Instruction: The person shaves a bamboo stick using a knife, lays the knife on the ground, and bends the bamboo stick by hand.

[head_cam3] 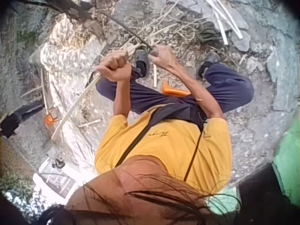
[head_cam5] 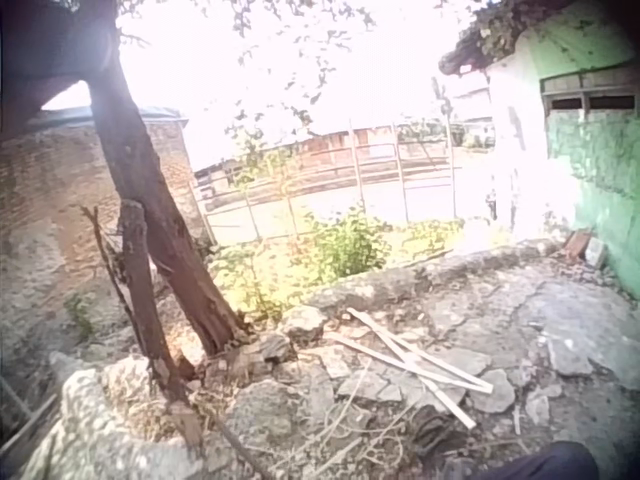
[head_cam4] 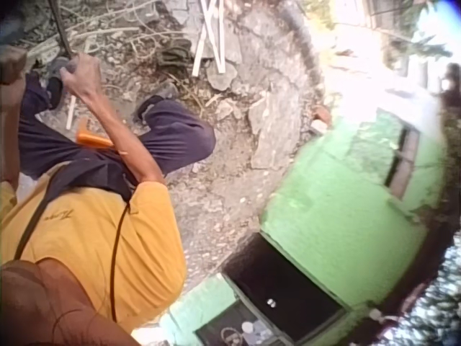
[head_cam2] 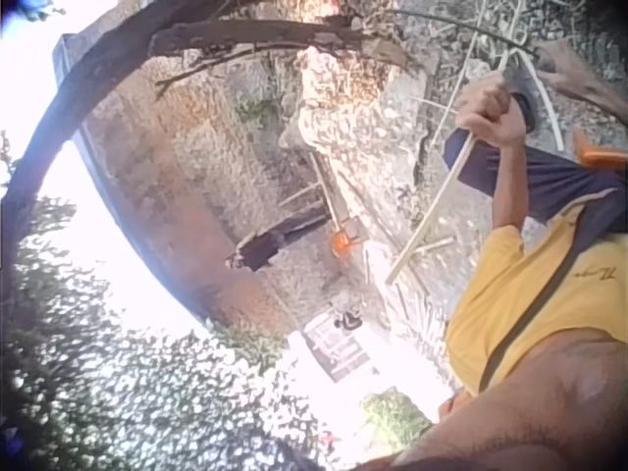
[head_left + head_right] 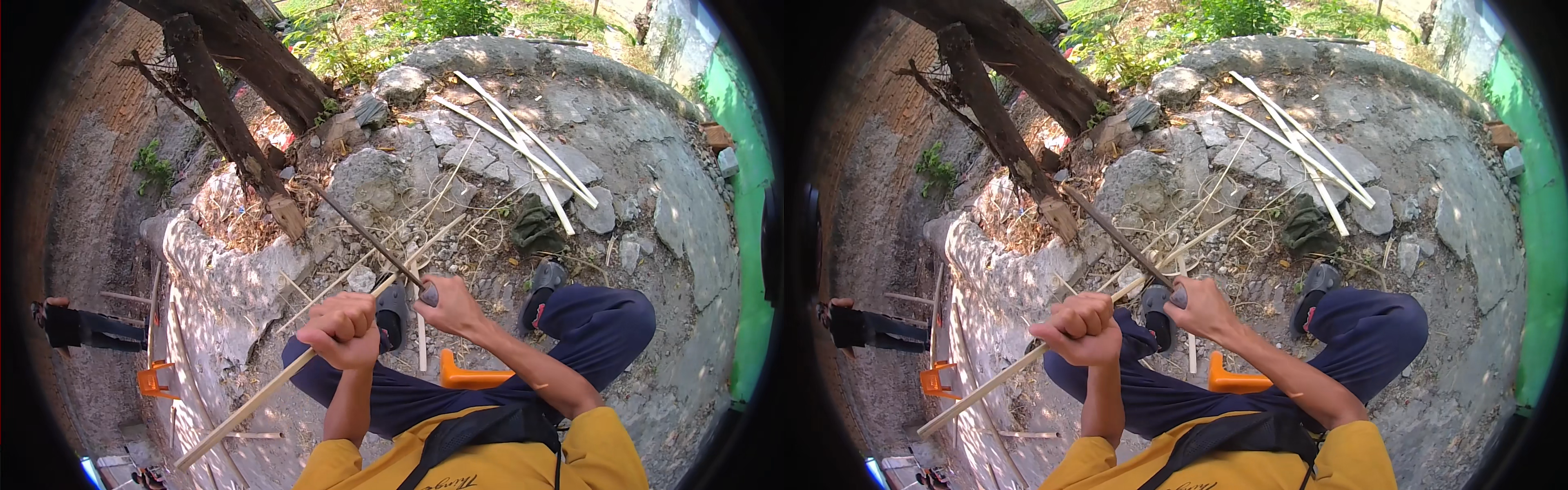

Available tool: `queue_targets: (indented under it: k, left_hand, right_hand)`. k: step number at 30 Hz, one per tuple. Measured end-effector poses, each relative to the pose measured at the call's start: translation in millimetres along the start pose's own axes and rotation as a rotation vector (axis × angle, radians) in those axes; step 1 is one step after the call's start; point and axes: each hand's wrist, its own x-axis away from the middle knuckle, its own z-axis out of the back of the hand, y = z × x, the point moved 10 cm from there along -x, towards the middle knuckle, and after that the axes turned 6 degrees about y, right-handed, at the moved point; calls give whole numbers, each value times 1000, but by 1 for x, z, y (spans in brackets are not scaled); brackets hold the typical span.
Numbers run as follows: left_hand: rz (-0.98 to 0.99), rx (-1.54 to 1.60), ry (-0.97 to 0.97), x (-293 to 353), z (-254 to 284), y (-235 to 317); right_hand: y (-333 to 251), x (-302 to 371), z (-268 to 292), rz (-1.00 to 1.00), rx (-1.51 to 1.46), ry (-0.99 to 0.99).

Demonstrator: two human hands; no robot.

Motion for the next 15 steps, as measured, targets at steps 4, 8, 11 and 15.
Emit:
queue_targets:
  k: [4,8,11,15]
  left_hand:
    - [-13,-21,-12,1,-7,4]
    - [-4,32,29,0,2,1]
    - [-5,-47,-6,2,-3,-6]
    - [11,27,2,-2,7,-2]
  right_hand:
    - [-61,13,-2,106,-50,-84]
    - [-26,-2,-2,107,16,-10]
    - [30,-13,-2,-72,104,-8]
    - [19,-8,3,-76,60,19]
